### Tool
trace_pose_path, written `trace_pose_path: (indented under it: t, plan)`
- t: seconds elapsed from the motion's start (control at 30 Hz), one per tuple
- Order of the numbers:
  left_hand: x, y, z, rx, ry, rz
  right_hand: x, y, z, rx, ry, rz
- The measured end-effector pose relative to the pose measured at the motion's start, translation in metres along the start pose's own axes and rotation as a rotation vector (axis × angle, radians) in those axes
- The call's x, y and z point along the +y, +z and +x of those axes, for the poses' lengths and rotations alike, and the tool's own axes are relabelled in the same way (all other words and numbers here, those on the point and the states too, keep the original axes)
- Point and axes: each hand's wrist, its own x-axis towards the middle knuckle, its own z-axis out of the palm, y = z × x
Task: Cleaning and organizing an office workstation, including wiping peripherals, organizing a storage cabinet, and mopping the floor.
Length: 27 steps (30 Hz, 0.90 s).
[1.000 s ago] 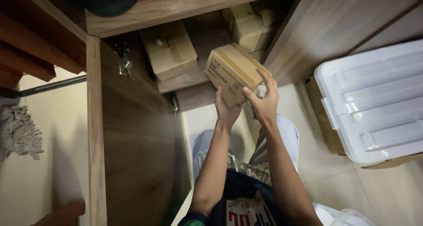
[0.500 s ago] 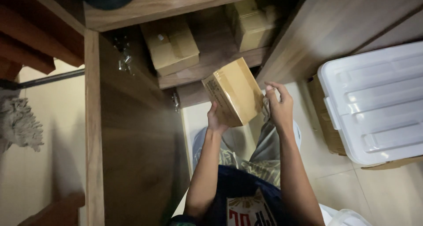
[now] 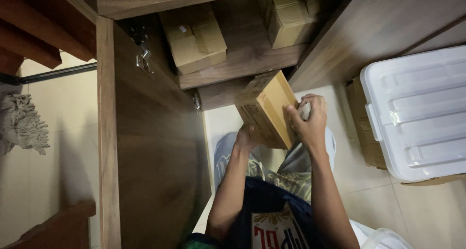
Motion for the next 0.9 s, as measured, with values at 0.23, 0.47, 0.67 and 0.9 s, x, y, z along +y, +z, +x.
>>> trace_pose_path:
  t: [0.23, 0.47, 0.67, 0.9]
  plan:
    - [-0.015, -0.016, -0.001, 0.01, -0.041, 0.034, 0.02, -0.003, -0.008, -0.063, 0.018, 0.218]
    - [-0.013, -0.009, -0.012, -0.08, -0.129, 0.042, 0.032, 0.005, -0.018, -0.004, 0.281, 0.455]
    - [-0.017, -0.068, -0.02, 0.037, -0.056, -0.073, 0.051, 0.027, 0.01, 0.051, 0.564, 0.522]
    - [0.03, 0.041, -0.032, 0.271, 0.155, -0.053, 0.061, 0.098, 0.084, -0.154, 0.345, 0.508]
